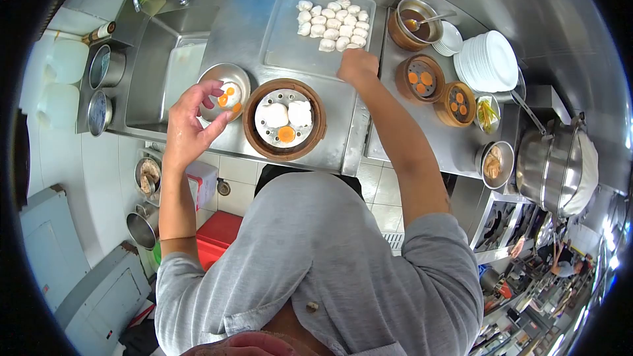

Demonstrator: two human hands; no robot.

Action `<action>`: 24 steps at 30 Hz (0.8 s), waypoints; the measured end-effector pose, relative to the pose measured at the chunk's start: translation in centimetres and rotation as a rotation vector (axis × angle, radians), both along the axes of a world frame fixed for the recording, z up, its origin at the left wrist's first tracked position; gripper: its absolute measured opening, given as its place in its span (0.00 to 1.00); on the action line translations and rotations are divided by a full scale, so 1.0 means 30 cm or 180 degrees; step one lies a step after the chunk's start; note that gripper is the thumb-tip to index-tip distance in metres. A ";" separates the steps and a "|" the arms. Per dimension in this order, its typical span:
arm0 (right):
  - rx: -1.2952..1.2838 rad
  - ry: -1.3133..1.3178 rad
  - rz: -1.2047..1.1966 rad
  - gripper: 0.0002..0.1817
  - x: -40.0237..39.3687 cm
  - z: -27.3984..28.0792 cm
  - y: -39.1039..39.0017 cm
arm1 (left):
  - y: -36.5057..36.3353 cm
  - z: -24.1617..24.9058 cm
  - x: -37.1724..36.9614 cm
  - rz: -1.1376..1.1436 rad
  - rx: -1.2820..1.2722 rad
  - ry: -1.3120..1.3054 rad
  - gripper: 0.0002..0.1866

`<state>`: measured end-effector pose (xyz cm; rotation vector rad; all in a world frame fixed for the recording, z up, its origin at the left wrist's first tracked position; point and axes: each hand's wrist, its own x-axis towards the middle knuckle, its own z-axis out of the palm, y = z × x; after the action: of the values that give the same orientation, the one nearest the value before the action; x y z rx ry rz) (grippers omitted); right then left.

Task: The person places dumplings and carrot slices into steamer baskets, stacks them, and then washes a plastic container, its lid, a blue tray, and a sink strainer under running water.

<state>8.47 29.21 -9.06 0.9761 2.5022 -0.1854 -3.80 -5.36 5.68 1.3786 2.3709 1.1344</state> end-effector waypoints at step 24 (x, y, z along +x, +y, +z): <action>-0.1290 0.2528 0.3937 0.13 0.109 0.545 -0.403 | 0.025 0.023 0.159 -0.0428 0.0340 -0.0225 0.29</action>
<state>11.75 17.13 7.28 -1.0374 3.0145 -0.7109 0.98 -4.62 6.38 1.4804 2.1623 1.2661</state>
